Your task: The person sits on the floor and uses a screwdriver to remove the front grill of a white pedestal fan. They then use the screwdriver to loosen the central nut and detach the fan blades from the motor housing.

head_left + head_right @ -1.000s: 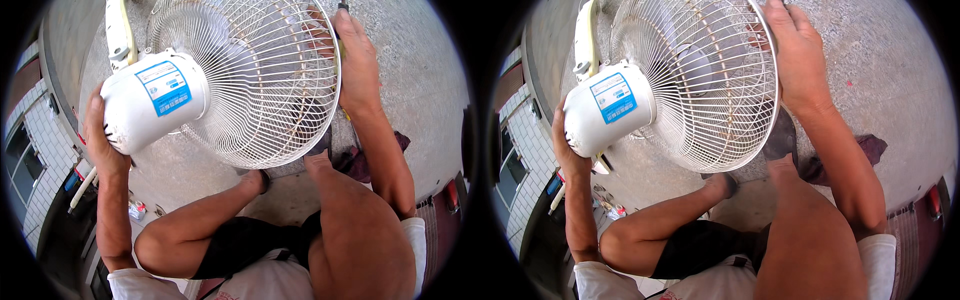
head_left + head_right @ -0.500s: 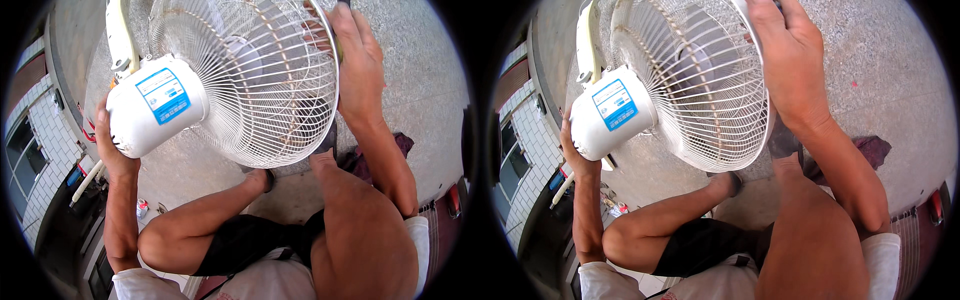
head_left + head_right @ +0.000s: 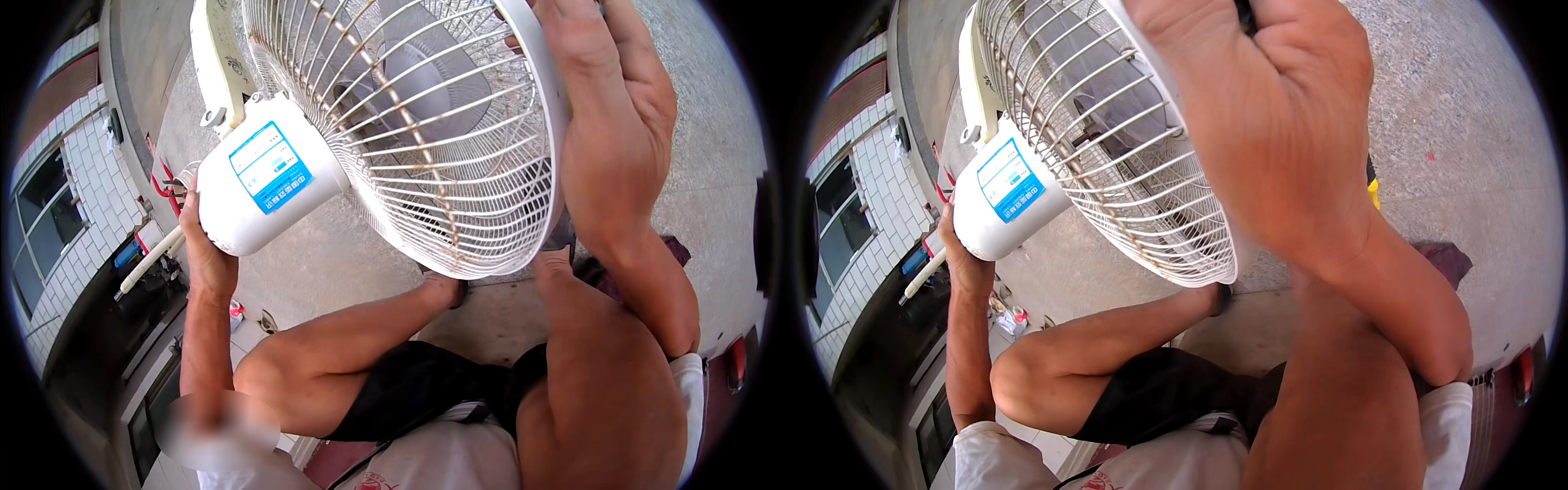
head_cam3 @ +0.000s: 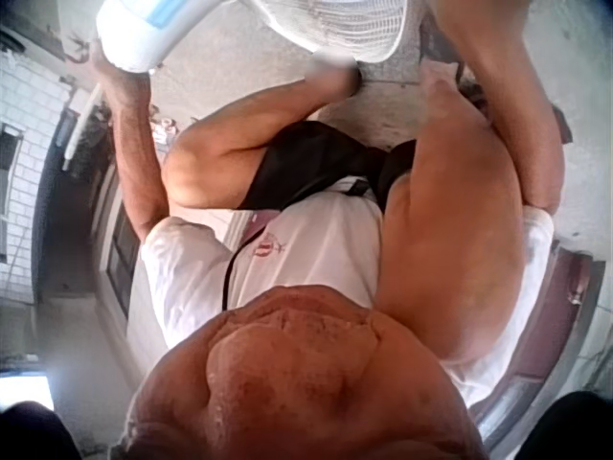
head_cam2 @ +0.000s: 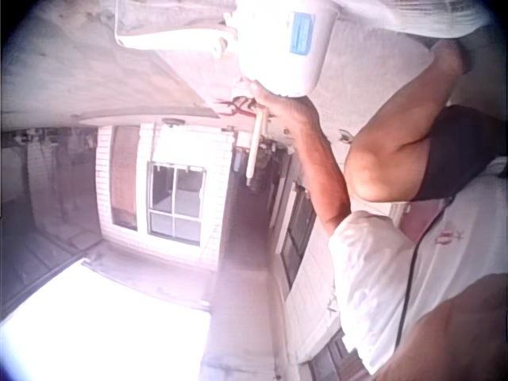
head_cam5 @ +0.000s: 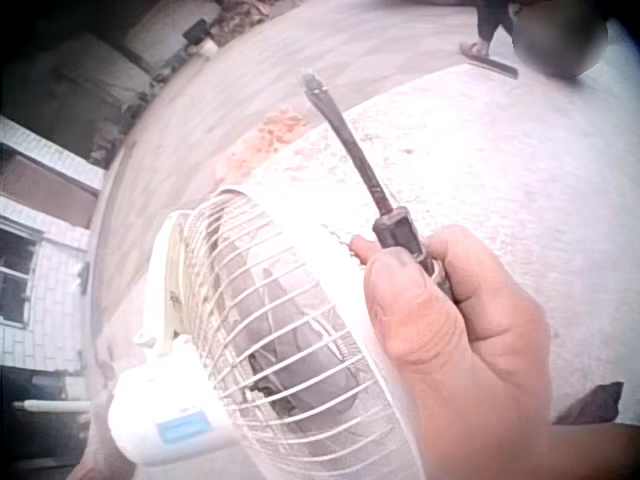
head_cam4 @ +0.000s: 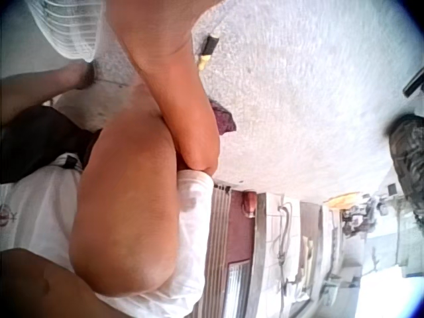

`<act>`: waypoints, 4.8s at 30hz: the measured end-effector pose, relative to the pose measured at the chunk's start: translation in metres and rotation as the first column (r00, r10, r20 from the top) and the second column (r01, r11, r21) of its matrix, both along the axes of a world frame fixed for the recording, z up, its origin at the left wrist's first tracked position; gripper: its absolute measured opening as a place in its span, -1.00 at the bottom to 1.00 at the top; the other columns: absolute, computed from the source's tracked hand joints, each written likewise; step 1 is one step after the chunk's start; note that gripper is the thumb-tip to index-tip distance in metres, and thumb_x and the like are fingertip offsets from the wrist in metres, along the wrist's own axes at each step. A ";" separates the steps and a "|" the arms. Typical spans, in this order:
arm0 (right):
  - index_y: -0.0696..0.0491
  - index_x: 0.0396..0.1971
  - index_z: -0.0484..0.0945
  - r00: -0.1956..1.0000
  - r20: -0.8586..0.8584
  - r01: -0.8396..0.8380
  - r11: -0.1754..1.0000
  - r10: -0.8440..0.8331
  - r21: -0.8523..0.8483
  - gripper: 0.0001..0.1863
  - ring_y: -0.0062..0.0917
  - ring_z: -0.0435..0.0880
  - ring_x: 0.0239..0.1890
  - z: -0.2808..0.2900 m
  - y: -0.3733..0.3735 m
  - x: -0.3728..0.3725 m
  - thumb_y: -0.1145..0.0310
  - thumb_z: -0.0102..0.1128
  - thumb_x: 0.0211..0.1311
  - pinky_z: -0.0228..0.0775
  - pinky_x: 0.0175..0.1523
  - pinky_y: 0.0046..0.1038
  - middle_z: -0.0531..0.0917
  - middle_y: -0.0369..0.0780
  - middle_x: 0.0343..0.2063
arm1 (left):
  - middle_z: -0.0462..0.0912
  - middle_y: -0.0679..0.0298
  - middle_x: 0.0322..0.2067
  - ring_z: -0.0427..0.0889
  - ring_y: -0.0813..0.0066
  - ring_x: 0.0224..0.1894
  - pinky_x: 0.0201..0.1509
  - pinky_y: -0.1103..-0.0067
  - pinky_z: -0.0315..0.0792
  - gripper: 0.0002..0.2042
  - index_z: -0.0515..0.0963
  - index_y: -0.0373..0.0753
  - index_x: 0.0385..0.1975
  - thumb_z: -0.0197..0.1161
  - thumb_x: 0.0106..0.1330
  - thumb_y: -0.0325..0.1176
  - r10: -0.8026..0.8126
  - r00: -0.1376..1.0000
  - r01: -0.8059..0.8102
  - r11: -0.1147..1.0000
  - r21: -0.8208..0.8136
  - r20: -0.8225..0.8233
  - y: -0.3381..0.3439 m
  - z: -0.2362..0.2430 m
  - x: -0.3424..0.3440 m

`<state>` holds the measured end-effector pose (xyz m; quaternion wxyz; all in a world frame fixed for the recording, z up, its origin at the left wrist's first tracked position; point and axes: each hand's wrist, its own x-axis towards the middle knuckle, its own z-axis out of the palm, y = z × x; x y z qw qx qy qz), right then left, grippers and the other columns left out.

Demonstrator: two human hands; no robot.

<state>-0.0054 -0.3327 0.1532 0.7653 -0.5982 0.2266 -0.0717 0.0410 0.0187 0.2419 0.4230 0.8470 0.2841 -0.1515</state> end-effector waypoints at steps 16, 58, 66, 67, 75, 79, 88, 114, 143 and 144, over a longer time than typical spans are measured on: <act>0.22 0.16 0.49 0.943 0.251 -0.185 0.972 0.217 -0.145 -0.54 -0.65 0.64 -0.13 0.000 0.000 -0.004 0.12 -0.13 0.64 0.51 -0.05 -0.58 0.67 -0.16 -0.10 | 0.55 0.12 0.27 0.58 0.29 0.27 0.36 0.35 0.44 -0.28 0.35 -0.29 0.39 0.16 0.42 0.16 0.112 0.993 -0.120 0.964 -0.237 -0.048 0.011 -0.006 -0.004; 0.33 0.10 0.47 0.973 0.228 -0.015 0.993 0.042 -0.119 -0.54 -0.60 0.70 -0.24 0.037 0.042 0.041 0.18 -0.15 0.67 0.59 -0.10 -0.59 0.71 -0.12 -0.18 | 0.52 -0.17 0.16 0.53 0.04 0.26 0.33 0.30 0.41 -0.02 0.25 -0.39 0.44 0.31 0.16 0.24 -0.156 0.985 0.152 0.987 -0.052 -0.071 -0.001 0.007 0.013; 0.20 0.09 0.52 0.940 0.288 -0.155 0.981 0.182 -0.115 -0.65 -0.81 0.47 -0.31 0.028 0.027 0.027 0.21 -0.03 0.63 0.32 -0.20 -0.68 0.60 -0.35 -0.29 | 0.50 -0.19 0.18 0.52 0.04 0.26 0.33 0.31 0.41 -0.03 0.23 -0.40 0.43 0.34 0.16 0.21 -0.177 0.982 0.176 0.984 -0.028 -0.065 0.005 0.006 0.004; 0.20 0.09 0.52 0.945 0.277 -0.143 0.983 0.171 -0.118 -0.64 -0.81 0.47 -0.31 0.028 0.026 0.025 0.21 -0.02 0.63 0.32 -0.20 -0.69 0.60 -0.35 -0.29 | 0.50 -0.17 0.19 0.53 0.08 0.25 0.33 0.32 0.41 -0.05 0.23 -0.40 0.43 0.35 0.17 0.19 -0.180 0.983 0.177 0.982 -0.074 -0.044 0.005 0.006 0.003; 0.20 -0.03 0.57 0.912 0.350 -0.213 0.976 0.214 -0.040 -0.64 -0.76 0.60 -0.35 0.055 0.032 0.037 0.18 0.04 0.61 0.45 -0.27 -0.69 0.68 -0.29 -0.33 | 0.51 0.02 0.21 0.50 0.27 0.27 0.38 0.39 0.35 -0.12 0.24 -0.39 0.40 0.34 0.25 0.14 -0.041 0.998 0.058 0.940 -0.335 0.057 0.010 -0.007 -0.037; 0.20 -0.06 0.59 0.762 0.482 -0.413 0.898 0.432 -0.152 -0.63 -0.71 0.67 -0.35 0.090 0.036 0.067 0.14 0.07 0.59 0.52 -0.28 -0.69 0.71 -0.24 -0.33 | 0.41 0.03 0.30 0.37 0.23 0.38 0.43 0.30 0.29 -0.10 0.17 -0.34 0.44 0.32 0.26 0.17 0.056 0.993 -0.001 0.877 -0.480 0.099 0.019 -0.029 -0.069; 0.15 -0.03 0.62 0.605 0.270 -0.477 0.613 0.749 -0.630 -0.53 -0.64 0.66 -0.14 0.158 0.059 0.084 -0.01 0.17 0.51 0.51 -0.06 -0.57 0.72 -0.20 -0.23 | 0.31 0.22 0.45 0.30 0.28 0.46 0.45 0.13 0.27 -0.05 0.07 -0.09 0.54 0.22 0.30 0.37 0.065 0.996 -0.094 0.589 -0.802 -0.069 -0.041 -0.101 -0.126; 0.18 -0.03 0.48 0.991 -0.013 0.121 0.933 -0.133 -0.340 -0.73 -0.51 0.67 -0.25 0.038 -0.159 0.107 0.28 0.07 0.52 0.55 -0.17 -0.52 0.66 -0.16 -0.19 | 0.36 0.11 0.33 0.42 0.22 0.37 0.41 0.12 0.38 -0.14 0.05 -0.24 0.47 0.34 0.37 0.11 -0.014 0.999 -0.040 0.323 -0.946 -0.047 -0.118 -0.166 -0.076; 0.23 0.01 0.44 0.897 -0.274 -0.322 0.938 0.347 0.132 -0.28 -0.77 0.30 -0.76 -0.031 0.019 0.038 -0.07 0.50 0.13 0.07 -0.68 -0.65 0.58 -0.29 -0.54 | 0.53 -0.04 0.22 0.61 0.12 0.19 0.15 0.28 0.60 -0.35 0.44 -0.33 0.26 0.16 0.44 0.14 -0.550 0.812 0.539 0.835 0.113 0.193 -0.093 -0.113 0.010; 0.23 0.00 0.44 0.896 -0.279 -0.319 0.938 0.345 0.137 -0.28 -0.78 0.29 -0.76 -0.029 0.019 0.041 -0.07 0.50 0.13 0.07 -0.68 -0.65 0.57 -0.30 -0.54 | 0.51 -0.07 0.25 0.59 0.08 0.21 0.21 0.27 0.57 -0.33 0.41 -0.34 0.30 0.25 0.34 0.05 -0.647 0.719 0.559 0.756 0.341 0.254 -0.082 -0.108 0.027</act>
